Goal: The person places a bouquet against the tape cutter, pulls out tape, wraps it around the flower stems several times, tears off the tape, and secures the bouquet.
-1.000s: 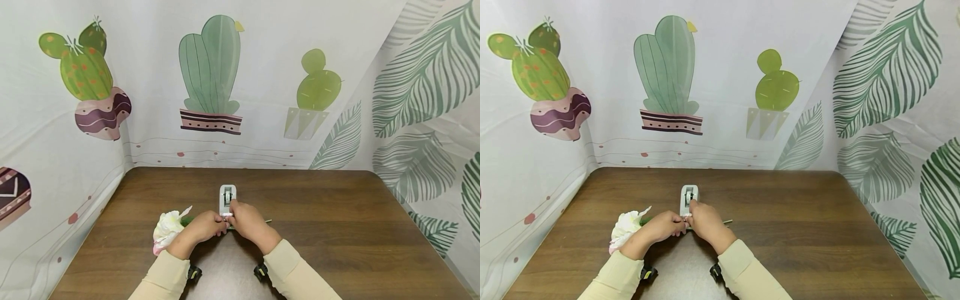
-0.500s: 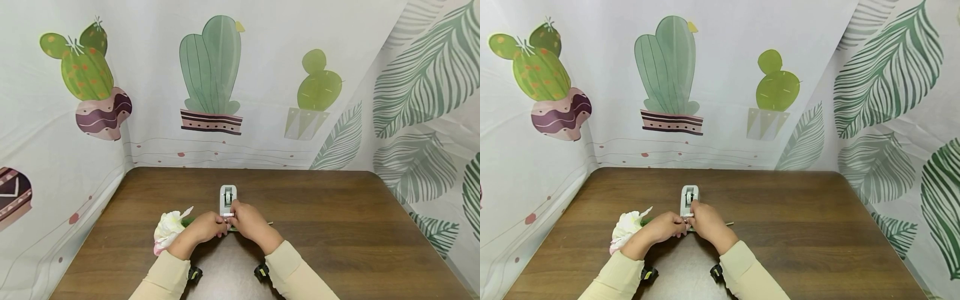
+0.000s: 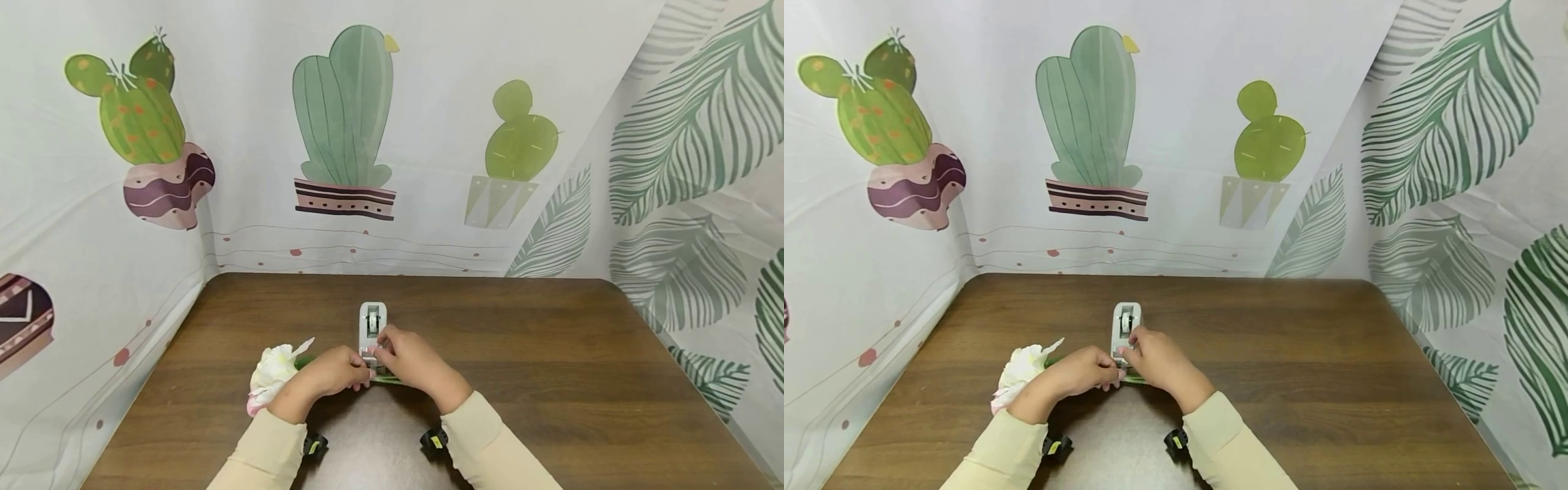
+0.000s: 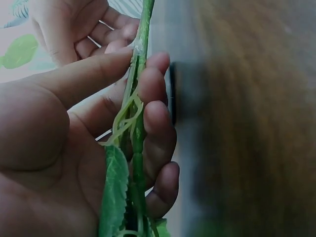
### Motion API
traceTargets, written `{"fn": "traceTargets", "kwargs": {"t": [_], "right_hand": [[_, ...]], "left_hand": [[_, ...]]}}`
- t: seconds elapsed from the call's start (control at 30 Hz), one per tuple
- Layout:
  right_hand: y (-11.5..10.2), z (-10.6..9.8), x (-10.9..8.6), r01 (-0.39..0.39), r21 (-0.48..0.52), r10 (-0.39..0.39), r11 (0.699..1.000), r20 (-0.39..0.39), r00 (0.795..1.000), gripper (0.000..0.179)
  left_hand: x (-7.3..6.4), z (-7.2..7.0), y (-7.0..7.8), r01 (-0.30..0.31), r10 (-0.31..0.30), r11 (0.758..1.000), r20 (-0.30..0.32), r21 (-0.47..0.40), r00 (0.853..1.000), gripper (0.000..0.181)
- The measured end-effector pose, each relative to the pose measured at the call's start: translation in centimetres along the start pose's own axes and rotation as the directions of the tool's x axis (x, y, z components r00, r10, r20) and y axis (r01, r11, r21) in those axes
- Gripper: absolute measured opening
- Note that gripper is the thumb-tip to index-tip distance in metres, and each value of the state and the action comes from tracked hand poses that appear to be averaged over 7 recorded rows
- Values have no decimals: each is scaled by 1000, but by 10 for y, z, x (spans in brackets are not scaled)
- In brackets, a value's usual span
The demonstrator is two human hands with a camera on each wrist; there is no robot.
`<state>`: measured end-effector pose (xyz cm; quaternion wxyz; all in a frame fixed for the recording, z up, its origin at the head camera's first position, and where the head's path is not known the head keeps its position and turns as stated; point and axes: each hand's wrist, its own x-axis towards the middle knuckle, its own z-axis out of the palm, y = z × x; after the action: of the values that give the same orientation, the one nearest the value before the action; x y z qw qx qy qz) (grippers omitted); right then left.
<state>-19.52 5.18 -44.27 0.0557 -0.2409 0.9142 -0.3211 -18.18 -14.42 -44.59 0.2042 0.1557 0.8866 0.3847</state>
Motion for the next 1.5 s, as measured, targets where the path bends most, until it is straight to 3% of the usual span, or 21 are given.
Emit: {"fn": "traceTargets", "kwargs": {"t": [0.13, 0.27, 0.5, 0.77, 1.0, 1.13, 1.2, 1.27, 1.33, 1.4, 1.5], "right_hand": [[-4, -9, -2, -40, -1, 40, 999, -20, 999, 25], [-7, -18, -5, -18, 15, 18, 1000, 2, 1000, 26], [-7, -31, -12, 44, 45, -49, 998, 125, 991, 27], [-5, -39, -16, 89, 57, -101, 994, 287, 953, 13], [-5, -41, -17, 77, 75, -94, 994, 271, 958, 16], [-5, -41, -16, 91, 97, -112, 991, 237, 965, 15], [-5, -41, -15, 96, 94, -115, 991, 218, 969, 15], [-4, -41, -14, 105, 73, -117, 992, 194, 974, 15], [-3, -41, -13, 109, 52, -116, 993, 164, 980, 15], [-3, -42, -12, 108, 36, -112, 993, 126, 986, 15], [-4, -43, -12, 86, 42, -88, 995, 57, 994, 13]], "left_hand": [[-3, -4, 3, -7, 7, 1000, 19, -12, 1000, 24], [-7, -9, 7, -18, 18, 1000, 5, -6, 1000, 24], [-10, -16, 18, -22, 26, 997, -60, 77, 998, 28], [-15, -22, 26, -40, 61, 987, -135, 154, 989, 21], [-16, -23, 30, -42, 68, 991, -207, 130, 976, 8], [-17, -25, 33, -20, 47, 995, -283, 98, 958, 19], [-17, -27, 34, -22, 46, 997, -341, 73, 939, 28], [-17, -29, 35, -33, 47, 999, -419, 41, 907, 31], [-18, -31, 38, -58, 54, 998, -507, 9, 860, 30], [-21, -34, 42, -97, 62, 995, -592, -27, 803, 26], [-25, -37, 49, -183, 85, 980, -676, -75, 732, 21]]}}
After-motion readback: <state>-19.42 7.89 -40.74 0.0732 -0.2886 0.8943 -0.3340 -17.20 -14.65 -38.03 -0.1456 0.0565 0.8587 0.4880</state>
